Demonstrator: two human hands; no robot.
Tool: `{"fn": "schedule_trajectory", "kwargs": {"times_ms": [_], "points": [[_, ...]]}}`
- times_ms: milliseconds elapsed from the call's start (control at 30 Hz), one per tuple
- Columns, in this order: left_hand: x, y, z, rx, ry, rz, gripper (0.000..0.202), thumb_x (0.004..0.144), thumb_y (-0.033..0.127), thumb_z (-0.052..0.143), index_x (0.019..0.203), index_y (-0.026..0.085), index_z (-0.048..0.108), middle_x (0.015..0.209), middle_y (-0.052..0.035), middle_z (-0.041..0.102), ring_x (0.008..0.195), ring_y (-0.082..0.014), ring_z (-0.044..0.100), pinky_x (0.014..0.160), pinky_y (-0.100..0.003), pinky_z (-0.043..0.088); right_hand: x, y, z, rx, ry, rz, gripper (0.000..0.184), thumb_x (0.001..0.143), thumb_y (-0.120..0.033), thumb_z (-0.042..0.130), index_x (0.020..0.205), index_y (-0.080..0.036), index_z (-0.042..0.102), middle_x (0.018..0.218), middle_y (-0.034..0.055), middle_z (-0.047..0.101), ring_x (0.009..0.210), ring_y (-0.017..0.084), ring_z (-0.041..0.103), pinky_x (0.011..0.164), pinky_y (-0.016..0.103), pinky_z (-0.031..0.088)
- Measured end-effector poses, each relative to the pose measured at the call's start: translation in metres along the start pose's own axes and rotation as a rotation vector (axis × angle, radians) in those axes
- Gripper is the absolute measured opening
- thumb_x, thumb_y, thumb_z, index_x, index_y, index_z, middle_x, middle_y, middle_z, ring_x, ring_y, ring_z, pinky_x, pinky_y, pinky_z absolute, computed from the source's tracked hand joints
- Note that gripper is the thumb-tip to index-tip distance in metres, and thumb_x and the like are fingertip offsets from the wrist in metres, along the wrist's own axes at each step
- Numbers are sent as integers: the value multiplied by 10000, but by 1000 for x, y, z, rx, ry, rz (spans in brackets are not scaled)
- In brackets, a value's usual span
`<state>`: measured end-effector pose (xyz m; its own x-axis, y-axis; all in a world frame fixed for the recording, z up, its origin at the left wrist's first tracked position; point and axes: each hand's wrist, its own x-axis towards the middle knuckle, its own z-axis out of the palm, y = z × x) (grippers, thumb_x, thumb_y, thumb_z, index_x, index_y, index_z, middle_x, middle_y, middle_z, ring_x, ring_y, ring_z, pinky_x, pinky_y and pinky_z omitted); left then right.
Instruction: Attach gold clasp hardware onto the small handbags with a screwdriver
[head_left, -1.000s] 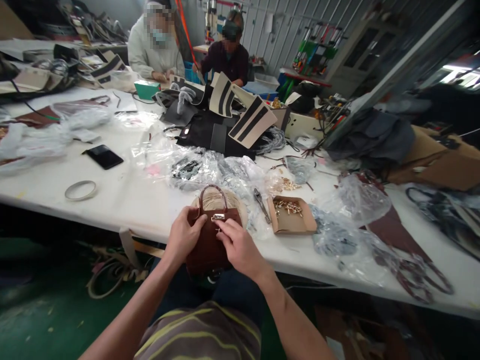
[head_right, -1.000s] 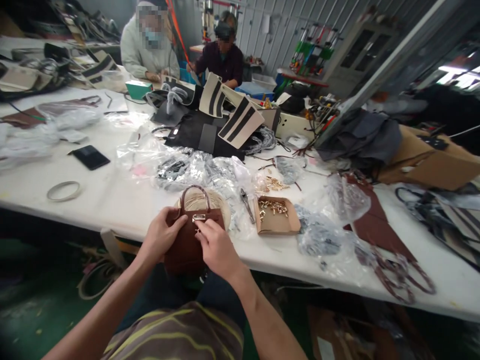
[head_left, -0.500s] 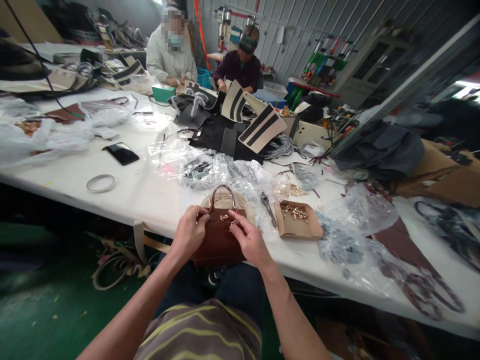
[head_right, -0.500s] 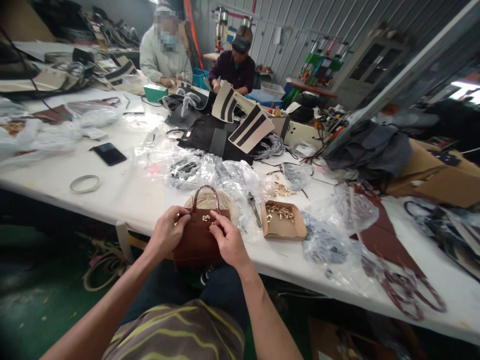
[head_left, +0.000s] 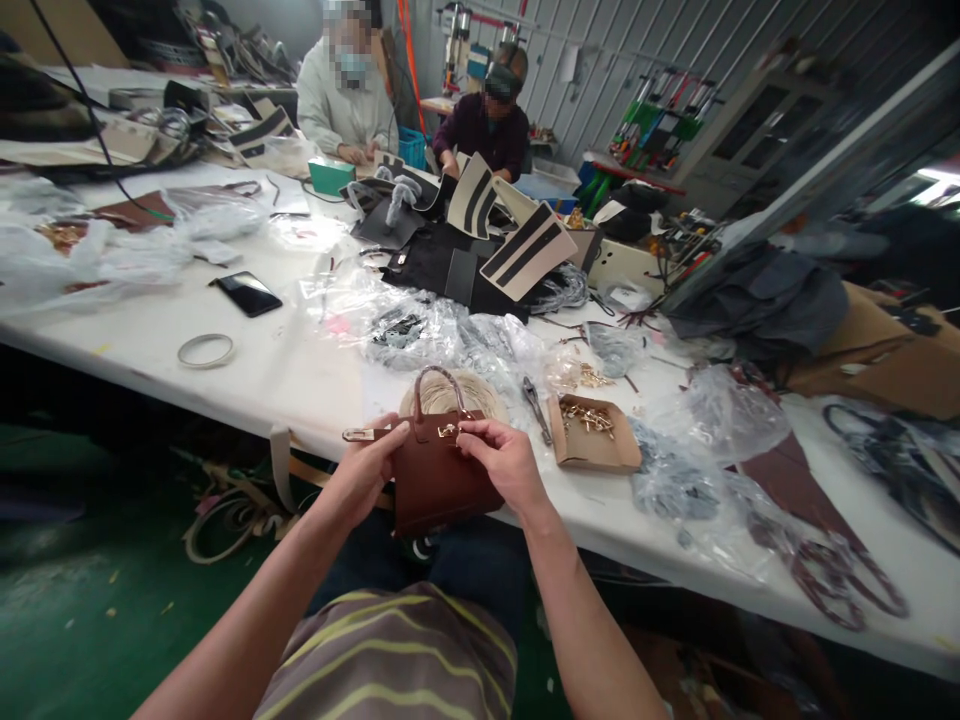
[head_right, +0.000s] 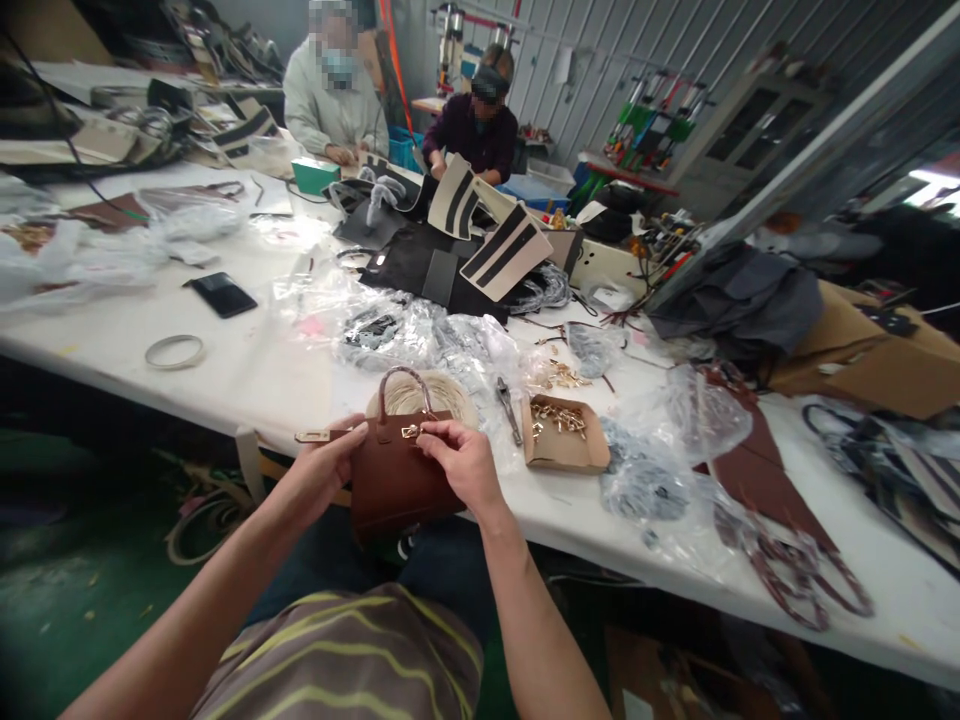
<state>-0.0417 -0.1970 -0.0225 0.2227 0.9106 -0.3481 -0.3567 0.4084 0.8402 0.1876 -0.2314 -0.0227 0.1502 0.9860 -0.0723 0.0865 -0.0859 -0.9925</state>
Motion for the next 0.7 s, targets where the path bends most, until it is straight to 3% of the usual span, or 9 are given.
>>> {"fn": "schedule_trajectory", "kwargs": {"times_ms": [67, 200, 333, 567, 700], "points": [[-6, 5, 1, -30, -65, 13, 577, 846, 547, 908, 1234, 159, 733, 1179, -157, 818, 1080, -323, 783, 853, -383, 628, -3, -10, 8, -22, -8, 7, 390, 877, -446, 883, 1141, -159, 866, 874, 70, 846, 792, 216, 794, 823, 356, 656], [-13, 7, 8, -65, 20, 103, 693, 832, 620, 899, 1313, 147, 739, 1172, -155, 836, 1108, -351, 789, 922, -445, 651, -10, -27, 36, -80, -18, -34, 300, 908, -391, 845, 1112, -174, 877, 921, 88, 869, 780, 247, 836, 764, 367, 695], [-15, 2, 15, -95, 22, 110, 638, 834, 627, 900, 1204, 121, 782, 1113, -154, 844, 1086, -356, 797, 922, -436, 659, -11, -34, 59, -170, -16, -107, 207, 932, -331, 820, 1081, -198, 876, 960, 82, 878, 785, 263, 852, 751, 369, 706], [-13, 1, 14, -113, -43, 89, 574, 885, 618, 870, 1165, 123, 794, 1096, -153, 846, 1020, -340, 804, 896, -423, 652, -1, -38, 65, -291, 32, -171, 206, 971, -351, 797, 1113, -229, 884, 1004, 80, 883, 834, 274, 852, 815, 387, 711], [-8, 3, 12, -95, -60, 147, 528, 913, 603, 857, 1152, 135, 810, 1096, -145, 844, 1006, -324, 797, 887, -408, 642, 0, -43, 66, -298, 66, -190, 203, 985, -370, 786, 1103, -233, 877, 1009, 80, 880, 836, 277, 849, 800, 382, 703]]}}
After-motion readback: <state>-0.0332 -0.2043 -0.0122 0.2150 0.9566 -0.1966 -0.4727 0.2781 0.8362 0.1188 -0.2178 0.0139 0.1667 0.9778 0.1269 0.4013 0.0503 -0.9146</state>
